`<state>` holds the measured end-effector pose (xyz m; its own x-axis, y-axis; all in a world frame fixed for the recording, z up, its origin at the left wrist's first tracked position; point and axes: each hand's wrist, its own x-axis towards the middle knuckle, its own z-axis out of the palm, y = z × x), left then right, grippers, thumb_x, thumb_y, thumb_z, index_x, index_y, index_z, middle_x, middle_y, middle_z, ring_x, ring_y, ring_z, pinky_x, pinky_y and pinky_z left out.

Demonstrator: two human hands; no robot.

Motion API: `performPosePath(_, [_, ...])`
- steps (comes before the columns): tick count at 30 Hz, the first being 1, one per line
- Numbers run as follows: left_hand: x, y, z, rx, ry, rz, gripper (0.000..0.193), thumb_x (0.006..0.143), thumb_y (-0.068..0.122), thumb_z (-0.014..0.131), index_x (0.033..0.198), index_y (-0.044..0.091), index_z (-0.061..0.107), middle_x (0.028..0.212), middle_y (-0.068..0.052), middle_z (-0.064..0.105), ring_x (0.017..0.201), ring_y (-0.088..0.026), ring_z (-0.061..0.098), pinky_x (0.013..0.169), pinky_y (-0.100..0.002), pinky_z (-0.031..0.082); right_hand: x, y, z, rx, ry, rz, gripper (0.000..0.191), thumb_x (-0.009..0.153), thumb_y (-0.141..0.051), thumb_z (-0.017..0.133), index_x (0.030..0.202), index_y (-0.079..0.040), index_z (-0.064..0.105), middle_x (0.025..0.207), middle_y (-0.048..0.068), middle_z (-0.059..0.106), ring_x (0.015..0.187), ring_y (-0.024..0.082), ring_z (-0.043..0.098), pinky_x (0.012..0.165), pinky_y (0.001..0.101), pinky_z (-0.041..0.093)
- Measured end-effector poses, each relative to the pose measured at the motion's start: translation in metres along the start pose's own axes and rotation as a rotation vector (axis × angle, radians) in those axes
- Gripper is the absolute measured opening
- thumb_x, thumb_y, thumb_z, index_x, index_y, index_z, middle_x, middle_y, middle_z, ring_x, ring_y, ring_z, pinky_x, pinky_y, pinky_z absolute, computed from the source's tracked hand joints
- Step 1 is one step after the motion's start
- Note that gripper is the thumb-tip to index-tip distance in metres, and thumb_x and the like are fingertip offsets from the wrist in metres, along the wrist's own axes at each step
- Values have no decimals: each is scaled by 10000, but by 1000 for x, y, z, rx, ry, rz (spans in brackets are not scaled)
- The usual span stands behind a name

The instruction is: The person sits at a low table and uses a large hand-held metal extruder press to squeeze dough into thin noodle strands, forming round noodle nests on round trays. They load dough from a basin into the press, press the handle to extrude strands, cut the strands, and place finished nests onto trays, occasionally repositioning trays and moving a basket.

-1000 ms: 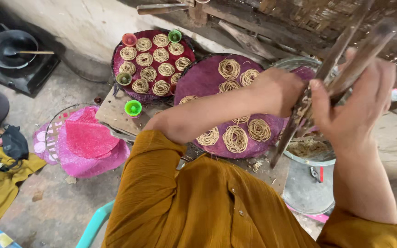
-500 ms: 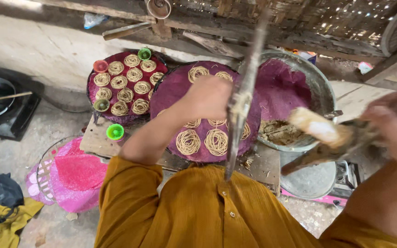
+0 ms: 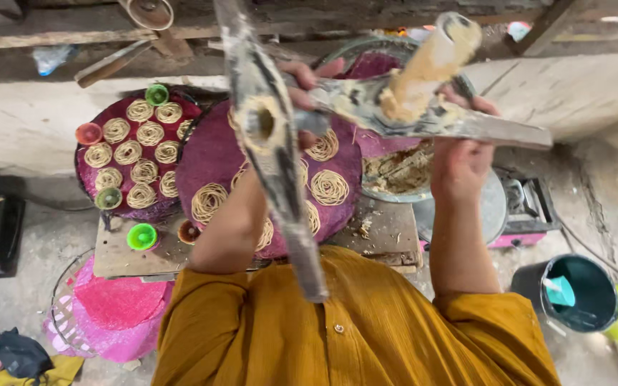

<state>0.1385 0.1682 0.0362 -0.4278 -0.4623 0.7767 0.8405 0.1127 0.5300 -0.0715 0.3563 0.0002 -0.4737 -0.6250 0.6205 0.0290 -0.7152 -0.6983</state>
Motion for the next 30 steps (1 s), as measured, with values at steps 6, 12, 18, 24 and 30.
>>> performPosePath(6, [-4, 4, -14, 80, 84, 75, 269, 968, 226, 796, 1194, 120, 697, 1210, -7, 552, 1192, -120, 588, 1172, -505, 516, 23, 62, -100, -1810, -715, 76, 543, 894, -376, 689, 1394, -177, 621, 1389, 124, 607, 1385, 362, 477, 1144, 631, 276])
performPosePath(12, [9, -12, -8, 20, 91, -34, 294, 935, 220, 814, 1181, 106, 699, 1208, -25, 533, 1252, -208, 610, 1070, -474, 522, 46, 80, -143, -2163, -1180, 519, 325, 1046, -407, 546, 1304, -270, 687, 1234, 17, 708, 1237, 237, 623, 1231, 741, 239])
performPosePath(18, [11, -29, -17, 172, 94, 77, 305, 944, 271, 792, 1196, 130, 692, 1197, -6, 571, 1220, -118, 563, 1133, -533, 551, 61, 97, -173, -1764, -1260, 814, 412, 1029, -339, 527, 1427, -279, 616, 1176, 113, 752, 1058, 289, 735, 869, 433, 595])
performPosePath(24, [10, -42, -28, 213, 136, 101, 316, 942, 258, 789, 1207, 122, 685, 1213, -20, 575, 1218, -130, 573, 1119, -528, 556, 100, 54, -177, -1949, -1285, 1086, 543, 917, -347, 648, 1451, -378, 552, 1255, 38, 729, 1040, 249, 755, 871, 397, 614])
performPosePath(30, [8, -55, -31, 226, 176, 83, 327, 940, 245, 786, 1219, 113, 677, 1230, -35, 580, 1217, -142, 583, 1105, -523, 561, 133, 46, -195, -2158, -1440, 796, 241, 985, -262, 595, 1165, -270, 755, 1116, 42, 781, 985, 251, 757, 828, 421, 610])
